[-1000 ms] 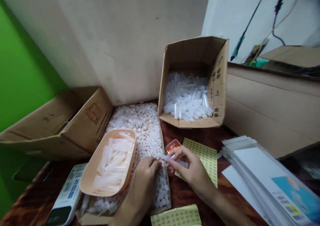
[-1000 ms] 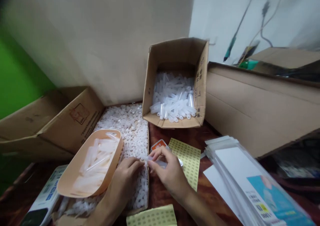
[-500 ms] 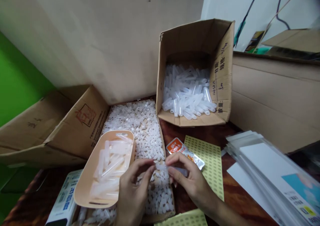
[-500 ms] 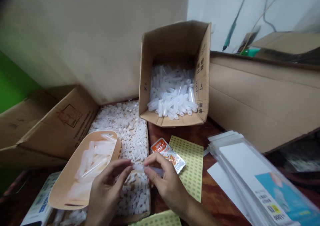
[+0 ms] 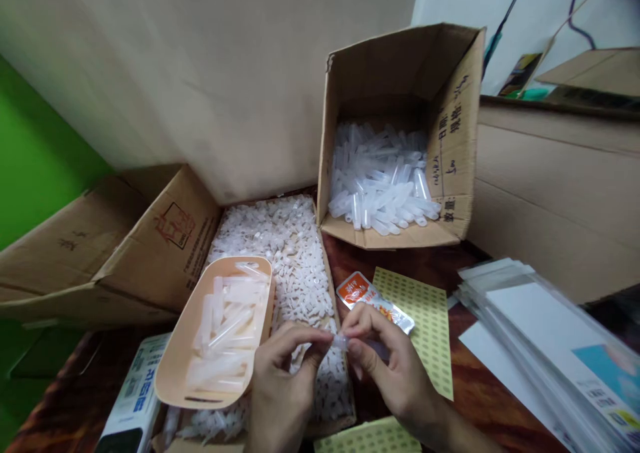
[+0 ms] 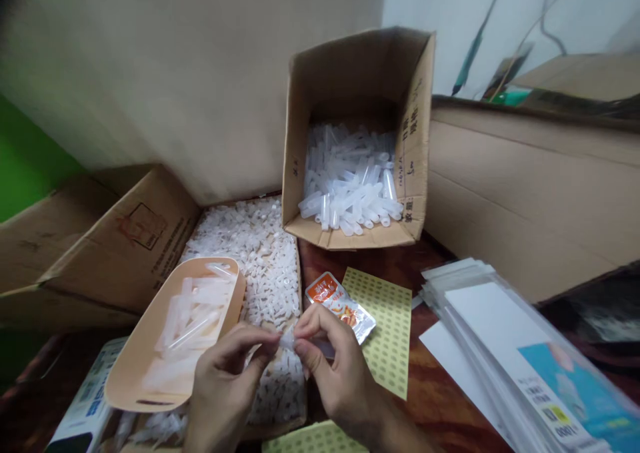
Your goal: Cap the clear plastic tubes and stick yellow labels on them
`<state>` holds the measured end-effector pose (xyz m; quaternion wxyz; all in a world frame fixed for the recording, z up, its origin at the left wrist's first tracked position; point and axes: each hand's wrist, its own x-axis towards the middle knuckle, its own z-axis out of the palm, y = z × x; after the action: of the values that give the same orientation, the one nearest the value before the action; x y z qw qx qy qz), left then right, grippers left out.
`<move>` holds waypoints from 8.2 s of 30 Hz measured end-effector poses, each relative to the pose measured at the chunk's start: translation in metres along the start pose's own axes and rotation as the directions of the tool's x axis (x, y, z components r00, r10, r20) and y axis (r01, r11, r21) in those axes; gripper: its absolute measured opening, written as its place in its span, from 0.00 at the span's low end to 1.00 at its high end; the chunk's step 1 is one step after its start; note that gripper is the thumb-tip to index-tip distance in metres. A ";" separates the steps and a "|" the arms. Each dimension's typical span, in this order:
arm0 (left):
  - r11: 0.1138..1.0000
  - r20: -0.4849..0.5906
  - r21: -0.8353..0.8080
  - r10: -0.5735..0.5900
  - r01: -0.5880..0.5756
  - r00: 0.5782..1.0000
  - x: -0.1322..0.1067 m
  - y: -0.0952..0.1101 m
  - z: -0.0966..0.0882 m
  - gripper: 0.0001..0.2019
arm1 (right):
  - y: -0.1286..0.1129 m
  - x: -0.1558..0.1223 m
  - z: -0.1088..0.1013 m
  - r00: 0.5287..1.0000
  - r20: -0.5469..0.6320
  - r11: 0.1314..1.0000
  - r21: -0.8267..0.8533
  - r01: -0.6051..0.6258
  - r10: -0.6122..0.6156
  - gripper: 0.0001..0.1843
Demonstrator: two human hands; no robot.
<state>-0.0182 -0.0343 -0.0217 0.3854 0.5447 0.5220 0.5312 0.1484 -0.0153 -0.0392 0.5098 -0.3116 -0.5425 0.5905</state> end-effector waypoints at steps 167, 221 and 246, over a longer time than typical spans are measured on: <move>0.933 0.378 0.252 0.150 -0.258 0.913 -0.005 -0.005 -0.013 0.07 | -0.022 -0.005 -0.032 0.938 0.346 0.754 -0.619 0.218 0.013 0.06; 0.927 0.521 0.237 0.130 -0.290 0.843 -0.002 0.001 -0.016 0.08 | -0.025 -0.007 -0.024 0.949 0.227 0.728 -0.685 -0.005 0.219 0.04; 0.997 0.472 0.035 0.044 -0.068 0.881 -0.008 -0.008 0.000 0.05 | -0.003 -0.014 -0.011 0.951 0.277 0.750 -0.656 0.084 0.136 0.10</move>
<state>-0.0181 -0.0412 -0.0308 0.4711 0.6818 0.4102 0.3808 0.1630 -0.0253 -0.0412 0.2676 -0.3830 -0.7839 0.4088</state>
